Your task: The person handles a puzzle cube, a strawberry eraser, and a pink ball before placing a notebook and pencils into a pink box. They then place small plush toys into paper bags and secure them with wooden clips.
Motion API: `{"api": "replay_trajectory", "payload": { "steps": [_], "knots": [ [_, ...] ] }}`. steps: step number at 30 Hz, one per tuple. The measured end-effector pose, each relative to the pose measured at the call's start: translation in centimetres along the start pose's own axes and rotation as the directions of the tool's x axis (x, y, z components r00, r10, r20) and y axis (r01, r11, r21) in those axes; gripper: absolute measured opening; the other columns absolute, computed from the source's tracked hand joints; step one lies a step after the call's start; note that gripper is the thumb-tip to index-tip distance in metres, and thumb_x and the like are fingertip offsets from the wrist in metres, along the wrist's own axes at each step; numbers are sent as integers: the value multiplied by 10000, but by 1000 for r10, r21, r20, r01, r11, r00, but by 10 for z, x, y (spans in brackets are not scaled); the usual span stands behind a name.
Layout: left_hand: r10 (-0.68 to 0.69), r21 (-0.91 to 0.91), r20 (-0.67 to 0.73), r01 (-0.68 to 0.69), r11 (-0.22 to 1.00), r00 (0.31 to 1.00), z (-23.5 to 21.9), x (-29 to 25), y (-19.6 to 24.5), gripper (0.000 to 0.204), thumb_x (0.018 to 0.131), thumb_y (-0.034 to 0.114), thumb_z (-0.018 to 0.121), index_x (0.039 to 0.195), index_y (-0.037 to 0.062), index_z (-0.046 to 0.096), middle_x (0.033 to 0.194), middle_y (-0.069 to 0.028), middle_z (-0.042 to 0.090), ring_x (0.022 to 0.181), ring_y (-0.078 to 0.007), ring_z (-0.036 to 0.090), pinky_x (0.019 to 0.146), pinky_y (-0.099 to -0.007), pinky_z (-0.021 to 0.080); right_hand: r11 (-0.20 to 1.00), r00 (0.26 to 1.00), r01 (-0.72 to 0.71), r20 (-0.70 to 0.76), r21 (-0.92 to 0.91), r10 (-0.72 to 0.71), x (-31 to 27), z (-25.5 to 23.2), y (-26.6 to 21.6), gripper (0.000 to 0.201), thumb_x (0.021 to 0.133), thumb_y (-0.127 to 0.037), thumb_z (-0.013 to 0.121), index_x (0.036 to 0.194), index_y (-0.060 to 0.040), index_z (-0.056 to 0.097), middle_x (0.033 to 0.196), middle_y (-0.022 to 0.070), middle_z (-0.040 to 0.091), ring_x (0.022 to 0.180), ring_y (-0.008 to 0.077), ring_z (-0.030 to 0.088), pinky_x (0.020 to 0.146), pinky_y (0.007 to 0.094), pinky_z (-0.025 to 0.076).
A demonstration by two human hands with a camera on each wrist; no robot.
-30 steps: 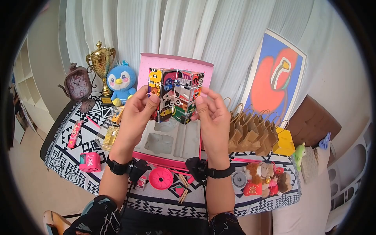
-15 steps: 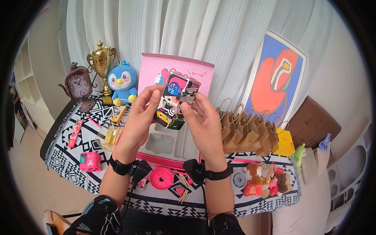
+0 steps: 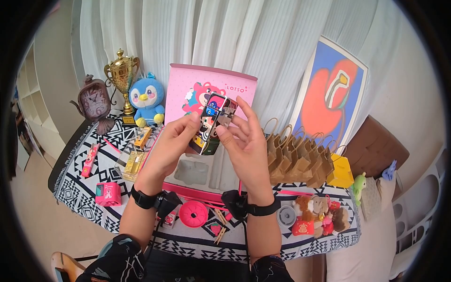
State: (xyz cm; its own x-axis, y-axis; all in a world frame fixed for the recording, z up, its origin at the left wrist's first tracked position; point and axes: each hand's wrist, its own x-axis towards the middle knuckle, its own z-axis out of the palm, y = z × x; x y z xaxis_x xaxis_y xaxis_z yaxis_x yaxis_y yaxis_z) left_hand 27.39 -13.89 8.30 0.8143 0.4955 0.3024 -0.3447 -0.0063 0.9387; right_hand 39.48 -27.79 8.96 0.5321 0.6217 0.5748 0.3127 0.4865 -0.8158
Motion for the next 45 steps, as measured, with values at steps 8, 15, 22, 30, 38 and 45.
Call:
{"api": "replay_trajectory", "payload": {
  "steps": [8,15,22,30,38,45],
  "knots": [
    [133,229,117,-157,961,984,-7,1,4,464,876,69,857,1297,8,672,1247,-35,710,1046,-100,662,860,-266,562,995,988,-95,-122,-5,94,1,-15,-9,521,1026,-202,712,1446,-19,464,1233,137,693,1056,135,680,819,273,567],
    [200,109,-173,-183,977,964,-3,2,5,564,871,101,870,1368,2,622,1085,-140,742,1021,-149,717,816,-254,582,996,996,-71,-55,47,73,0,-15,-19,560,1019,-142,695,1498,13,450,1283,139,642,1136,166,667,896,301,574],
    [245,55,-204,-239,970,948,2,2,3,598,874,121,868,1392,-13,599,1147,-142,723,1055,-157,707,877,-277,611,998,998,-49,-38,42,51,0,-15,-18,553,1040,-108,626,1536,26,422,1367,150,610,1163,186,669,974,366,583],
    [238,28,-177,-237,971,955,1,3,4,619,895,156,855,1418,-31,582,1171,-119,705,1054,-130,668,863,-280,588,996,997,-73,0,44,73,0,-16,-15,556,1054,-125,626,1559,-15,420,1440,127,562,1216,173,627,953,343,573],
    [227,58,-157,-220,974,961,-2,2,2,564,955,177,800,1428,-28,571,1182,-87,709,1012,-102,684,907,-258,567,993,993,-106,-45,42,108,0,-12,-19,505,1115,-293,541,1541,-32,468,1342,86,635,1144,129,651,922,317,565],
    [171,-9,-166,-175,985,971,-1,0,5,530,963,179,791,1406,-23,582,1178,-79,709,1005,-104,685,874,-270,584,992,991,-127,-37,19,127,1,-15,-17,498,1137,-346,480,1520,-28,499,1307,84,655,1106,112,665,908,299,571]
  ]
}}
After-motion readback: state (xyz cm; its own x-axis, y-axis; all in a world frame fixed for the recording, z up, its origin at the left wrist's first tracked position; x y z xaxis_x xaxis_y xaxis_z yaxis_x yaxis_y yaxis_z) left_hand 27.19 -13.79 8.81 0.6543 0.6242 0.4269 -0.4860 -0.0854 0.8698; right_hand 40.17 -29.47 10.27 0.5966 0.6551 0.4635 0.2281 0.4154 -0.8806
